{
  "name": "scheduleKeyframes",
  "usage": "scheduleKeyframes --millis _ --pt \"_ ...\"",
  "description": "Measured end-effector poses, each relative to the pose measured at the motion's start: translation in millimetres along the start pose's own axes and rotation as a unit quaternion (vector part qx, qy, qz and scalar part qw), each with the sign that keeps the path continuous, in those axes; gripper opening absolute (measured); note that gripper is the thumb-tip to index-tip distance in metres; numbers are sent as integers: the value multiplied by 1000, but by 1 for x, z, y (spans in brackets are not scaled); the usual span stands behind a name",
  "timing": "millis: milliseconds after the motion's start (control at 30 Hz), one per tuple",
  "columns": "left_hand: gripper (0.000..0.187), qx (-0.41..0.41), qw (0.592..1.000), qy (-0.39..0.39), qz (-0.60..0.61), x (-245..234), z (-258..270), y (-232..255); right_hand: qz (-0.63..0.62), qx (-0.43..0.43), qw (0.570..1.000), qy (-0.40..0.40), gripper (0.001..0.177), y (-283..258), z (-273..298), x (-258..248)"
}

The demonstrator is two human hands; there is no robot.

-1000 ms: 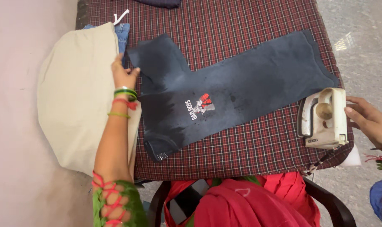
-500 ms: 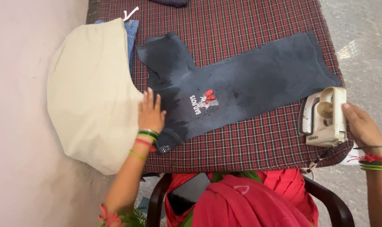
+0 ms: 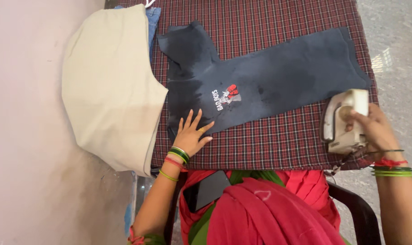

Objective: The person irons a dark gray t-shirt on a plaid-covered ironing board. They repeatedly smooth the fabric with their hands, use a white electric iron to press the front, sleeves, and back, and fold the garment in half before ironing the folded edge. The person also briefly handles a light-colored cloth and a pair of jeans nearby.

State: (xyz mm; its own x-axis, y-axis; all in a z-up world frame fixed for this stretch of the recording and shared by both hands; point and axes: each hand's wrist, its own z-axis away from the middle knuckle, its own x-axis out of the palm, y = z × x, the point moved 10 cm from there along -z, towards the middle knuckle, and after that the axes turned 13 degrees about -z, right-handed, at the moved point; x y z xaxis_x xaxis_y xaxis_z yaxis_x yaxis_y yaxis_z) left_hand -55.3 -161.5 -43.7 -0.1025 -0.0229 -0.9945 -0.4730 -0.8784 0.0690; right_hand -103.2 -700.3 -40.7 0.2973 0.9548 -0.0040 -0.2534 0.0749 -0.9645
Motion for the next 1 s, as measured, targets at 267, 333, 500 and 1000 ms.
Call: scheduleKeyframes --millis 267,333,500,1000 --pt "36 -235 921 288 114 -24 26 -107 155 -21 971 -182 50 -71 65 172" --pt "43 -258 908 310 112 -17 27 -122 50 -91 955 -277 54 -91 77 231" --pt "52 -261 901 292 185 0 21 -132 1 -140 908 -396 67 -106 107 338" --pt "45 -193 918 295 184 -5 18 -134 236 -267 916 -186 63 -74 -16 458"
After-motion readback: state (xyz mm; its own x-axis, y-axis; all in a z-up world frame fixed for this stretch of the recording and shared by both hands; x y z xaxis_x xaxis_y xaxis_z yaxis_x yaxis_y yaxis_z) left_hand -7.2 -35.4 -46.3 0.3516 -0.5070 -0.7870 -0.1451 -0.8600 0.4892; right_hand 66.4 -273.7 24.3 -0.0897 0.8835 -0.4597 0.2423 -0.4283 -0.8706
